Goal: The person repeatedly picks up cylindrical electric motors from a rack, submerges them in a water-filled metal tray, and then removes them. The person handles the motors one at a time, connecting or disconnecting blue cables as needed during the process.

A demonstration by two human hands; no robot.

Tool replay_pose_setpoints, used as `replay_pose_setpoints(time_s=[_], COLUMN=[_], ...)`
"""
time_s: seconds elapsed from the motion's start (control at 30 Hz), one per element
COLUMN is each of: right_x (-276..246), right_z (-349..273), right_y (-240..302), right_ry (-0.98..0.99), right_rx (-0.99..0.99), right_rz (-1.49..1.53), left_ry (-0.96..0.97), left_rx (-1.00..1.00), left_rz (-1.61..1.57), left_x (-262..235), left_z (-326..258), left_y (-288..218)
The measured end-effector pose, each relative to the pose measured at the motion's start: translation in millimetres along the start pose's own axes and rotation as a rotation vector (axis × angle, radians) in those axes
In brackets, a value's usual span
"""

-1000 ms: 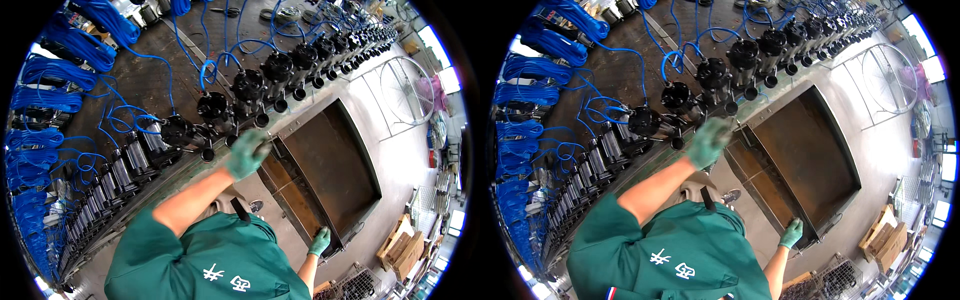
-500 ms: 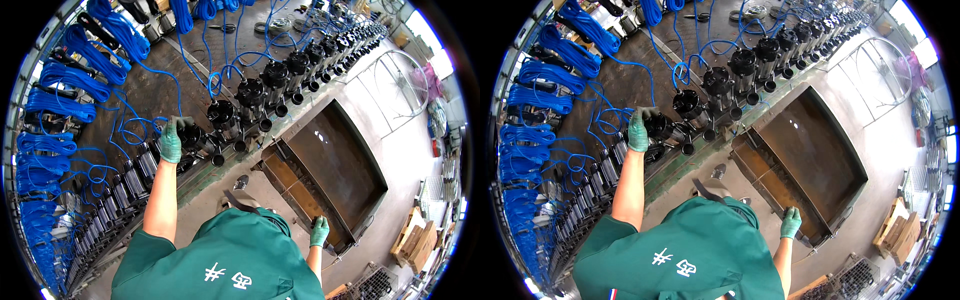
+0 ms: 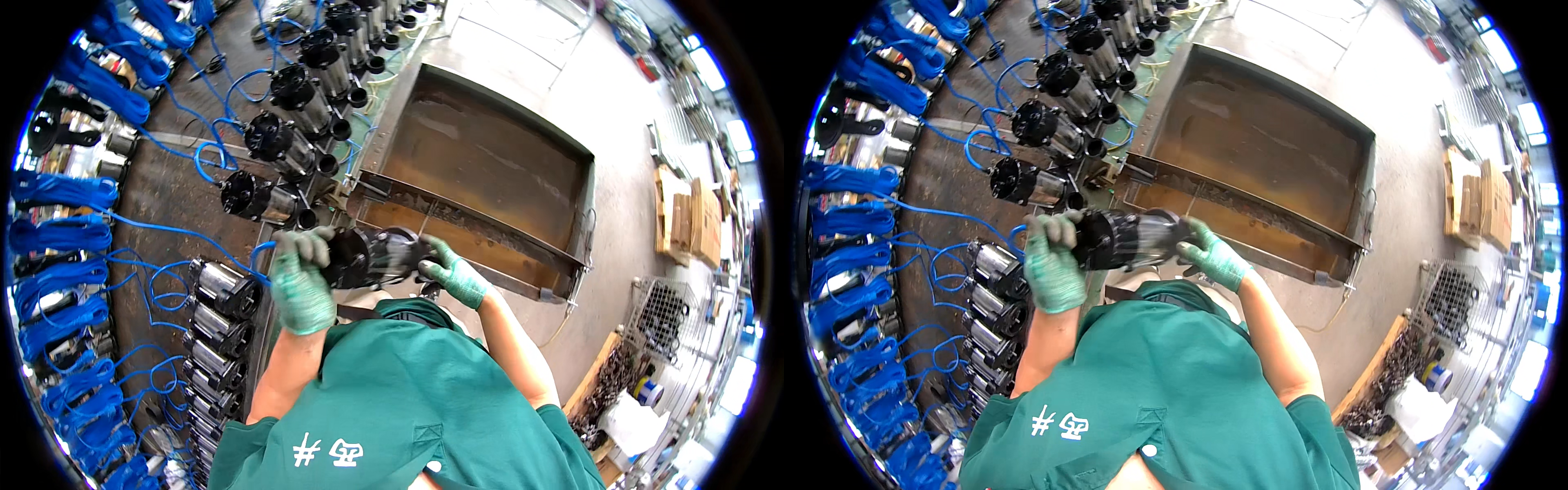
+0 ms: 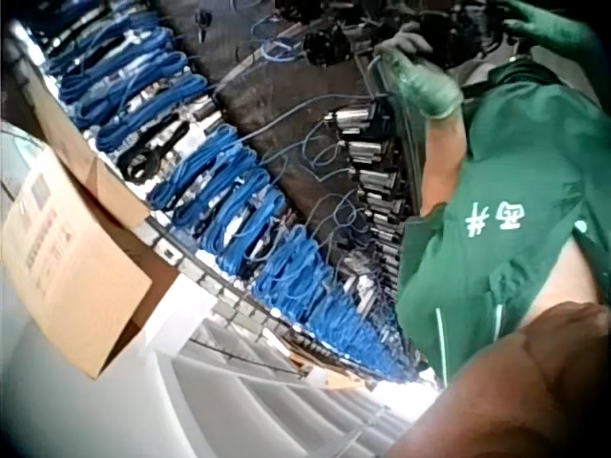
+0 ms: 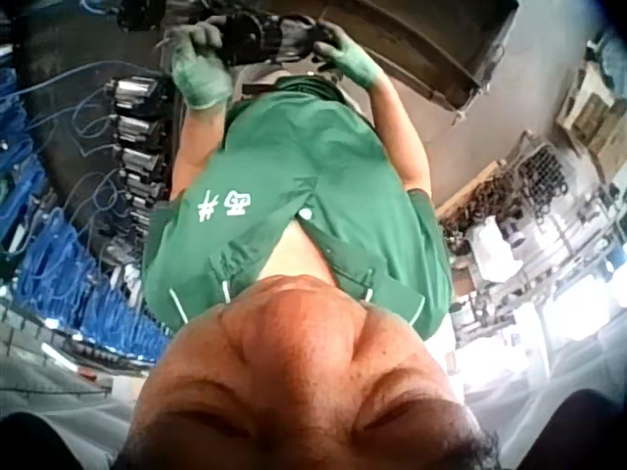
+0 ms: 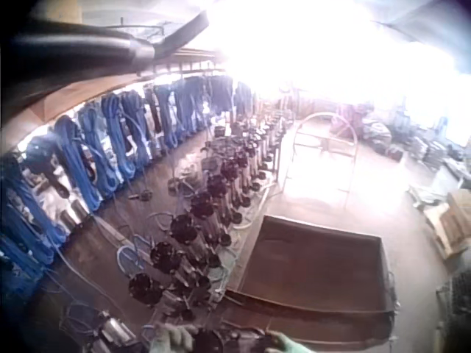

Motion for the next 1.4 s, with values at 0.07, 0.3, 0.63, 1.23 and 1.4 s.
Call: replay_pose_setpoints(time_s=[0.07, 0.3, 0.63, 1.23, 1.4], right_x=[-39.8, -133.0, -124.2, -124.1, -148.1], right_z=[-9.3, -52.5, -26.7, -39.0, -95.2], right_y=[-8.9, 20.6, 31.9, 29.1, -4.9], right_ry=[-0.288, -0.707, -0.822, -0.984, -0.898], right_rx=[-0.059, -0.181, 0.114, 0.106, -0.183], right_rz=[-0.083, -0.69, -0.944, -0.751, -0.167], left_ry=[0.116, 0.227, 0.573, 0.661, 0.6], left_rx=[0.018, -0.272, -0.142, 0.168, 0.044], left_rz=[-0.081, 0.678, 1.483, 1.163, 1.116], left_x=[22.5, -3.3, 0.8, 73.2, 75.4], left_z=[13.9, 75.1, 115.7, 52.1, 46.2], left_y=[38.0, 247.3, 302.6, 253.7, 234.8])
Point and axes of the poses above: each hand's wrist, its own z-axis towards the middle knuckle, its own x-axis out of the palm, y = z × x, the point moved 5 cm from there along z, towards the middle knuckle, and after that the axes turned 14 degrees about z, right-handed, at the moved point
